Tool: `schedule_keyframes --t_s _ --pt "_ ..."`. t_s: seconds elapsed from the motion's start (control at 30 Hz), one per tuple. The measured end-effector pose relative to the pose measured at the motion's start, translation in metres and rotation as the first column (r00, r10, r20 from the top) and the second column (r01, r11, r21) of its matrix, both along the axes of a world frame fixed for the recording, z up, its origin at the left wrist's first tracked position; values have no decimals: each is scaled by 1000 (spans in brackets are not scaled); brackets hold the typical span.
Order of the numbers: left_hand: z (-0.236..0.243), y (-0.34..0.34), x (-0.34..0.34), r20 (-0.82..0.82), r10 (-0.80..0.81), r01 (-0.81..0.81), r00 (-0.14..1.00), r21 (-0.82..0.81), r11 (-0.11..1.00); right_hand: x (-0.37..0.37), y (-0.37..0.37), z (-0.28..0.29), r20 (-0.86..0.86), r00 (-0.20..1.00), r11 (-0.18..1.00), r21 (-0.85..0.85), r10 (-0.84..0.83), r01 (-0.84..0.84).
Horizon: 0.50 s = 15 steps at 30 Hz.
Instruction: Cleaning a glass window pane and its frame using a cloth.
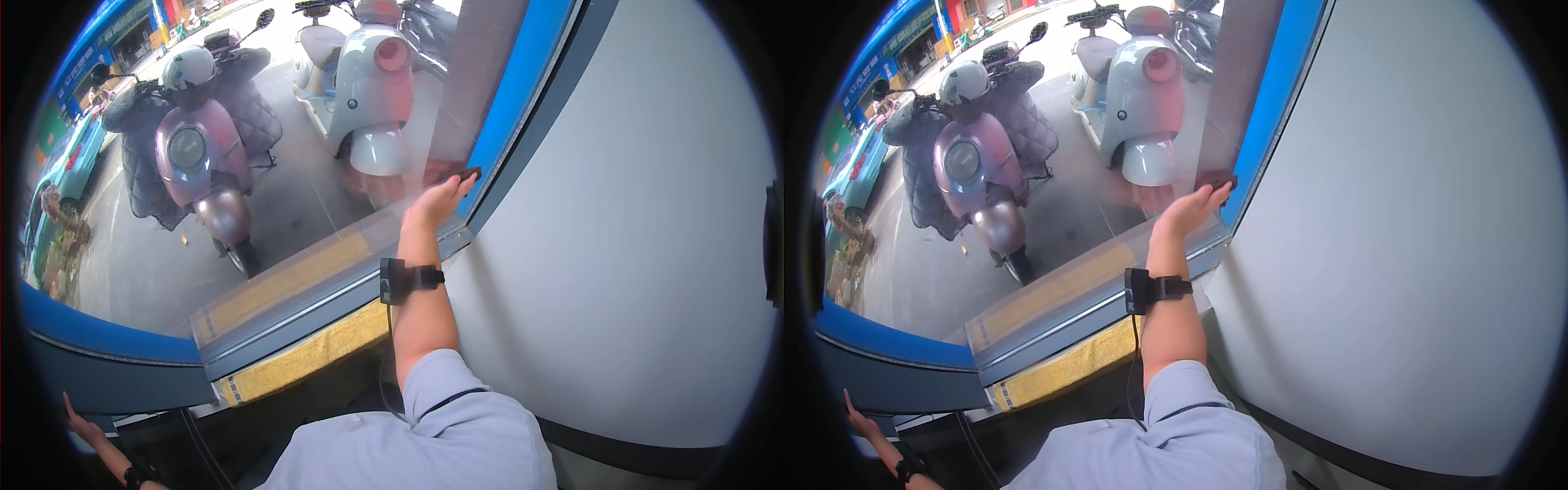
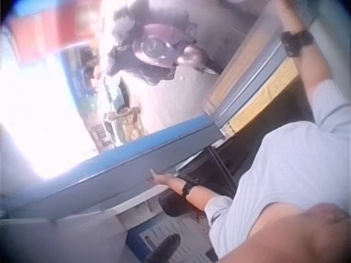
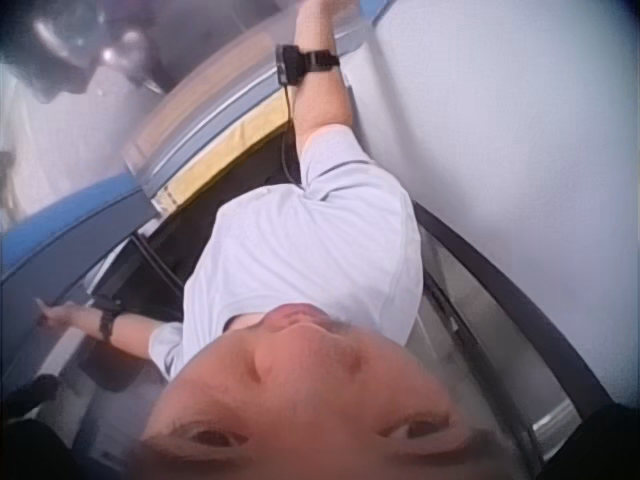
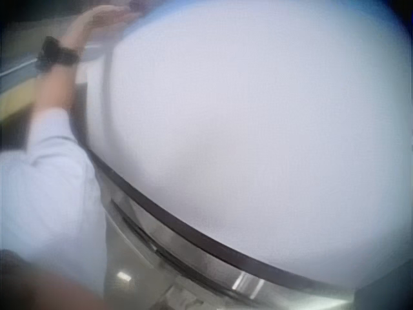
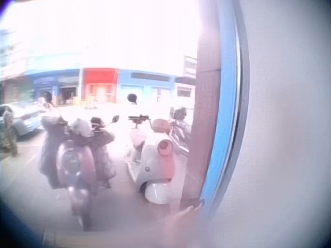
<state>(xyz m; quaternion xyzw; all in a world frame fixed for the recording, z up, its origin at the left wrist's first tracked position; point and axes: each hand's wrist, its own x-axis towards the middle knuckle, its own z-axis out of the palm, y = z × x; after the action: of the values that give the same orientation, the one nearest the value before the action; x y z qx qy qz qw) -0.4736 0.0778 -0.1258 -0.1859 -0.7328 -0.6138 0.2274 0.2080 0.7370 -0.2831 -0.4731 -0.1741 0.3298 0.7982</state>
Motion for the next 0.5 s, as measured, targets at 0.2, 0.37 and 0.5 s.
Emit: schedule_keyframes --t_s 0.2,0.37,0.5 --pt "-1 5 -1 9 41 -41 999 -2 999 -35 -1 214 607 520 730 682 -601 48" --pt "5 16 9 -81 100 -105 992 -54 993 -29 -3 193 664 500 783 620 -557 49" --pt "10 6 10 -91 164 -171 982 -71 983 -18 -9 29 606 743 954 260 -282 150"
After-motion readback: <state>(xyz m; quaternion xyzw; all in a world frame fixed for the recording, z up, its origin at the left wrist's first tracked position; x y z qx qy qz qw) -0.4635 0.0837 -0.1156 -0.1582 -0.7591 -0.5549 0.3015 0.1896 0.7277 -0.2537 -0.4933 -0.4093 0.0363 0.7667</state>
